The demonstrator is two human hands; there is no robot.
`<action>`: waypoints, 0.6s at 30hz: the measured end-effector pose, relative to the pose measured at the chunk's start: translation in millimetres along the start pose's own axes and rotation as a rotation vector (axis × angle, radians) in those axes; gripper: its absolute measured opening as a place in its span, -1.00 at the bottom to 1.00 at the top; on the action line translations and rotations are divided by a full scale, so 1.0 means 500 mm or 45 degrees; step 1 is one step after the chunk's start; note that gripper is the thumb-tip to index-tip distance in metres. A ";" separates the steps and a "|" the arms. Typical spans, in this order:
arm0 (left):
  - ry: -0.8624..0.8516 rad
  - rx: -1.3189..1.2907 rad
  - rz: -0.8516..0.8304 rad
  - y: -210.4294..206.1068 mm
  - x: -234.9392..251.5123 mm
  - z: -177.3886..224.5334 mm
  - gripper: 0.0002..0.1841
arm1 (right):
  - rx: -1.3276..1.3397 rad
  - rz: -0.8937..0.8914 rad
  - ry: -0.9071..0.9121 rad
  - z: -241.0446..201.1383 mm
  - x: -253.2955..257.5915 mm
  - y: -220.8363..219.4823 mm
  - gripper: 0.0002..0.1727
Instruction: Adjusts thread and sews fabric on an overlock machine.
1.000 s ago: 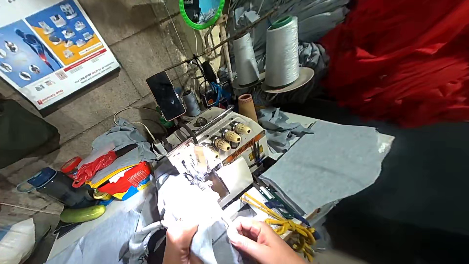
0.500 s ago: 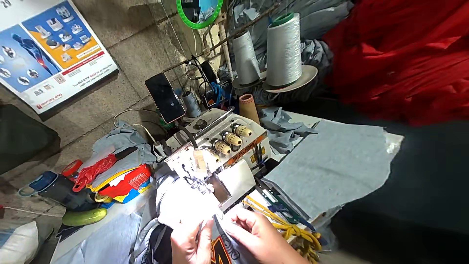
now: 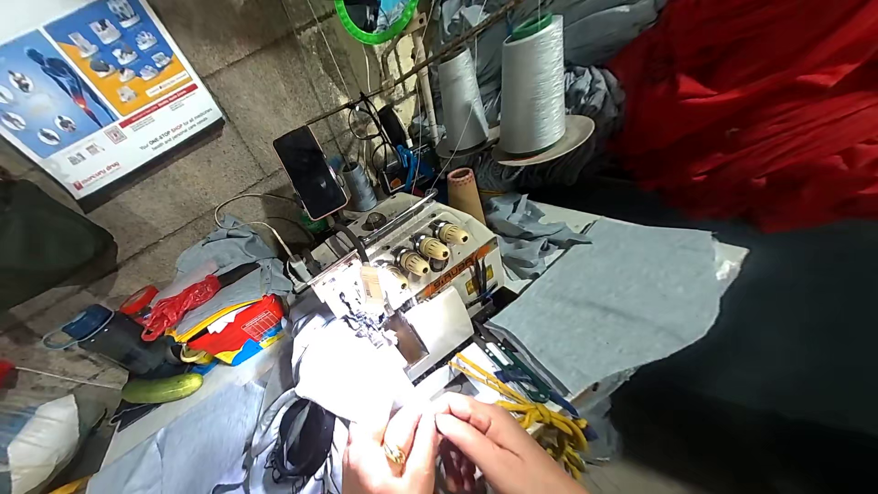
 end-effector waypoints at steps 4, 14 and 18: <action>-0.094 0.017 0.173 -0.025 -0.019 0.008 -0.74 | 0.156 0.000 -0.089 0.001 0.017 0.005 -0.81; 0.159 0.362 -0.160 -0.013 -0.010 -0.055 -0.60 | -0.416 0.293 0.103 -0.005 0.089 0.000 -0.73; 0.360 0.237 -0.264 -0.004 0.003 -0.106 -0.58 | -0.573 0.351 -0.125 -0.034 0.151 -0.013 -0.66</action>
Point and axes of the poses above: each hand's wrist, its own x-axis towards the middle knuckle, its own y-axis out of the back of the hand, z = x × y, the point moved 1 cm from there along x, towards the middle knuckle, and after that the axes turned 7 degrees about -y, right-handed, at the moved point
